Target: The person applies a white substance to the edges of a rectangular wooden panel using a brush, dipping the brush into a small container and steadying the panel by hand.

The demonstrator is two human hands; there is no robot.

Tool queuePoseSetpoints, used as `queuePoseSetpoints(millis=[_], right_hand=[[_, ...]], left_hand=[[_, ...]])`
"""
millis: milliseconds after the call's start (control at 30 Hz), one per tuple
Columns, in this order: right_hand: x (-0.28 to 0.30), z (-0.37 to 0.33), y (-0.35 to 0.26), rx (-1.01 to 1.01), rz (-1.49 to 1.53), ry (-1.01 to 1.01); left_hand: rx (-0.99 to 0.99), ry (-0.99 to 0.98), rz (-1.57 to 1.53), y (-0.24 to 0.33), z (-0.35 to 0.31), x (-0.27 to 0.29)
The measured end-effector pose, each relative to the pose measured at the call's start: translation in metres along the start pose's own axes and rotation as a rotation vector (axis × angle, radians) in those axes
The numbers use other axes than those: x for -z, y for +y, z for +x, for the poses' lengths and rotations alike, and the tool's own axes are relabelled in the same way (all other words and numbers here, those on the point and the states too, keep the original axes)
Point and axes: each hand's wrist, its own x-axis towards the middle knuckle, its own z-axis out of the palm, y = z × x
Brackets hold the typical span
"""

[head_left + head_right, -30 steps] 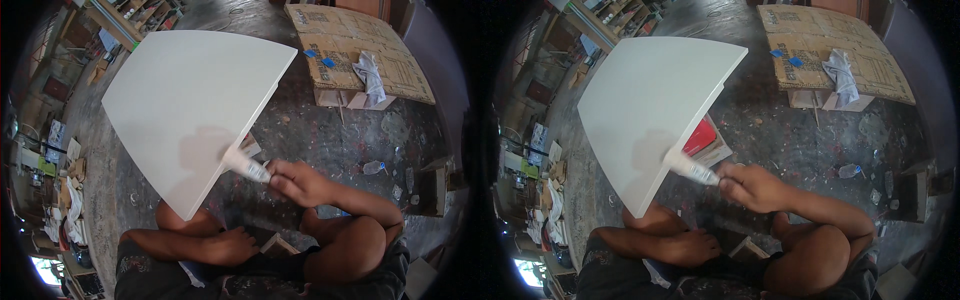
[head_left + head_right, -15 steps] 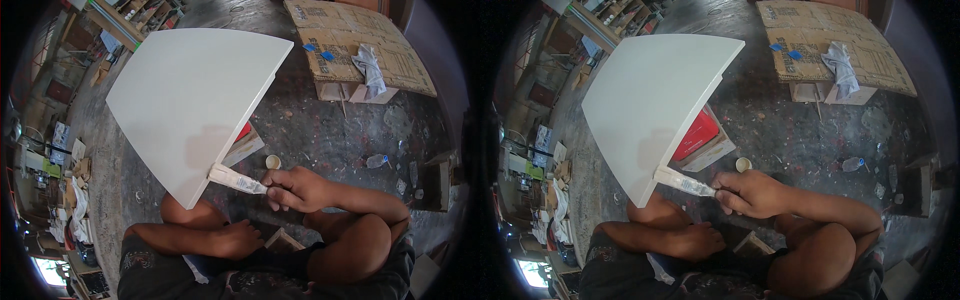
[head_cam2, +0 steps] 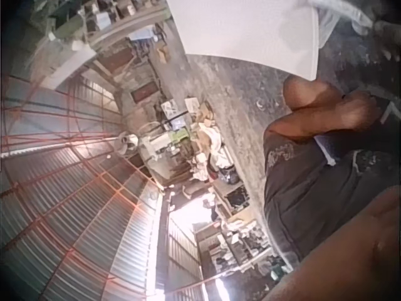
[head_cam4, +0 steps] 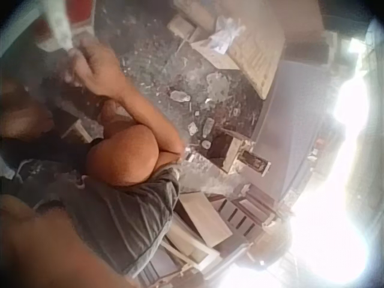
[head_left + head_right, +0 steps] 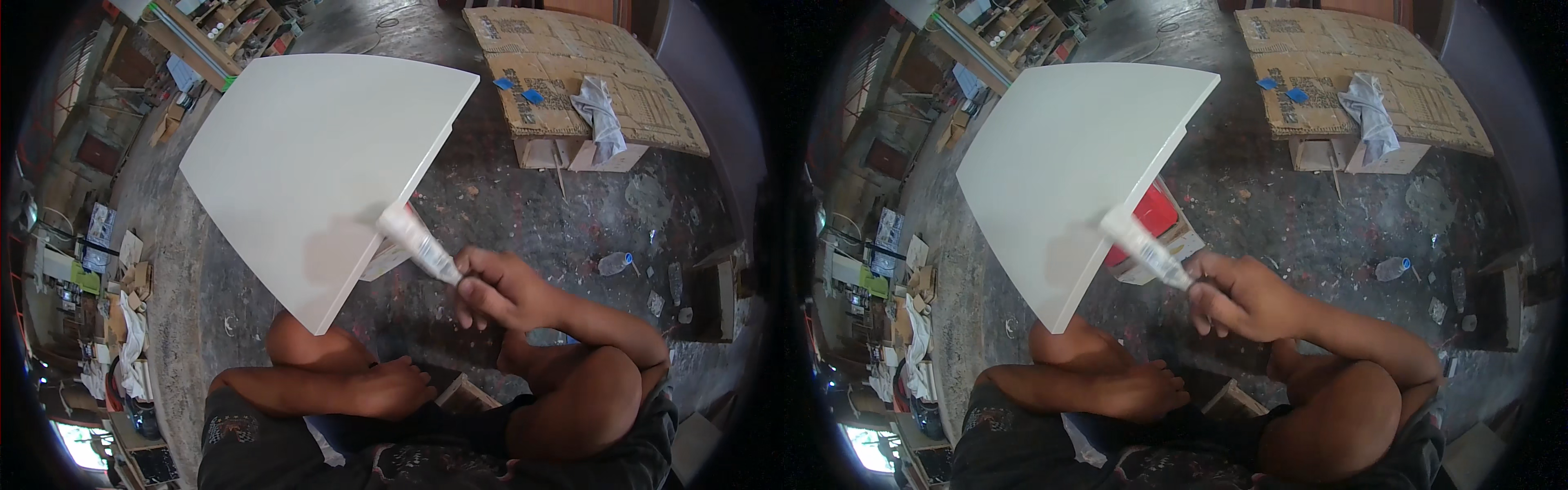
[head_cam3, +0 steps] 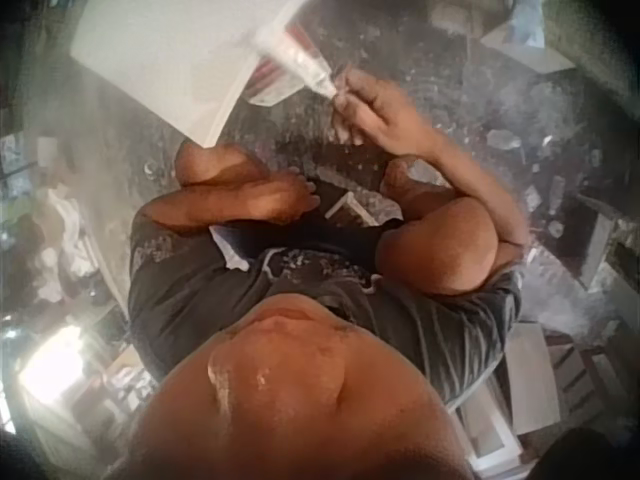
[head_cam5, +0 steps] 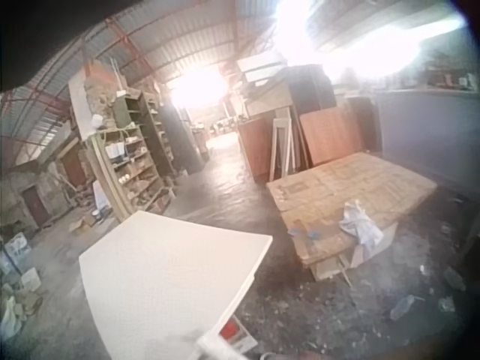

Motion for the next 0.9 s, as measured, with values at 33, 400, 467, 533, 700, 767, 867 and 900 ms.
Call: queuePoseSetpoints(millis=[33,400,467,533,700,767,867,900], right_hand=[[0.0,-0.001,0.0,-0.036,0.061,0.058],[0.003,-0.005,-0.01,-0.089,0.082,-0.017],[0.0,-0.006,-0.013,-0.153,0.034,-0.091],[0.003,-0.004,-0.015,-0.093,-0.003,-0.178],[0.002,-0.006,-0.014,-0.136,0.144,0.02],[-0.001,-0.006,-0.022,-0.17,0.075,-0.057],[-0.001,-0.004,-0.031,-0.135,0.03,-0.163],[0.001,-0.004,-0.034,-0.11,0.018,-0.19]], left_hand=[[-0.002,-0.001,-0.004,0.0,0.0,0.002],[0.015,-0.005,-0.034,0.001,-0.002,-0.001],[0.009,0.009,-0.044,0.0,-0.003,-0.001],[0.004,0.037,-0.044,0.001,-0.004,-0.004],[0.009,0.07,-0.067,0.0,-0.005,-0.005],[0.021,0.061,-0.069,0.0,-0.006,-0.006],[0.034,0.053,-0.084,-0.001,-0.007,-0.013],[0.024,0.069,-0.089,-0.002,-0.008,-0.014]])
